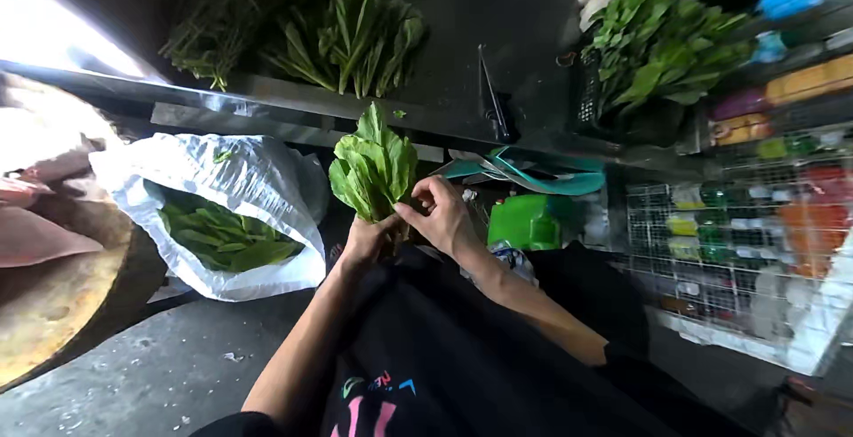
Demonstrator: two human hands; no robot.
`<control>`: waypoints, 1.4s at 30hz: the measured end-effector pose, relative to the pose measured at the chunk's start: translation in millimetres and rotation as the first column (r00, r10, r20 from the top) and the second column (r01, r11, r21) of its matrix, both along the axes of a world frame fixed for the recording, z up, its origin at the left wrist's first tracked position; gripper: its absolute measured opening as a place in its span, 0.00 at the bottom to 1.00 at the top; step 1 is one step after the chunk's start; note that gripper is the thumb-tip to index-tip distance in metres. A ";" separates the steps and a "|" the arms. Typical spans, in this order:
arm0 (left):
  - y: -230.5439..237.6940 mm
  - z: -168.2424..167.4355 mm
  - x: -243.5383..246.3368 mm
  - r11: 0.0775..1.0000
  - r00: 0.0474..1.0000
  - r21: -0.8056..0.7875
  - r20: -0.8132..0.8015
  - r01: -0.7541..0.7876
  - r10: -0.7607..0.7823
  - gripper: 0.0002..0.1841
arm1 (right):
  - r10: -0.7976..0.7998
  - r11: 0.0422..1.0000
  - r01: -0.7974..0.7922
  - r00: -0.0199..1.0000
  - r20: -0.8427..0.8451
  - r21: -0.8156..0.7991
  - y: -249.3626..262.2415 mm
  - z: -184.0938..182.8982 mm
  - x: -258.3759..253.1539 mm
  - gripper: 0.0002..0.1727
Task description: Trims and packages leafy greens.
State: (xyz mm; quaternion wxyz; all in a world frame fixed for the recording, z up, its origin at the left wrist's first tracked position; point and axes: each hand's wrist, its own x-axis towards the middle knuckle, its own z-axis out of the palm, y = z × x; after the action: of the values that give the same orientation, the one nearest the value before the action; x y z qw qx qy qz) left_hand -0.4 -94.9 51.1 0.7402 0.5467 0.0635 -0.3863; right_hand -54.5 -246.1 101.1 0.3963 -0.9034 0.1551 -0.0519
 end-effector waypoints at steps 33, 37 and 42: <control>183.4 -39.8 -42.0 0.720 0.990 0.689 0.018 0.090 -0.142 0.28 | 0.493 0.865 -0.491 0.789 -0.366 0.106 183.5 -36.5 120.6 0.07; 194.9 -56.9 -44.3 0.773 0.994 0.628 -0.006 0.086 -0.105 0.32 | 0.444 0.885 -0.413 0.887 -0.125 0.214 199.0 -12.8 132.1 0.07; 189.0 -67.6 -45.8 0.820 0.992 0.562 -0.018 0.110 -0.121 0.35 | 0.596 0.797 -0.582 0.801 -0.056 0.160 249.9 -12.9 161.3 0.10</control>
State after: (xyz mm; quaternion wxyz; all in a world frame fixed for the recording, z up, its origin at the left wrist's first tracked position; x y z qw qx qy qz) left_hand -46.2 94.2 -16.5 0.5224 0.7466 0.1340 -0.3895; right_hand 106.7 3.7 88.2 0.4444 -0.8792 -0.1105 0.1316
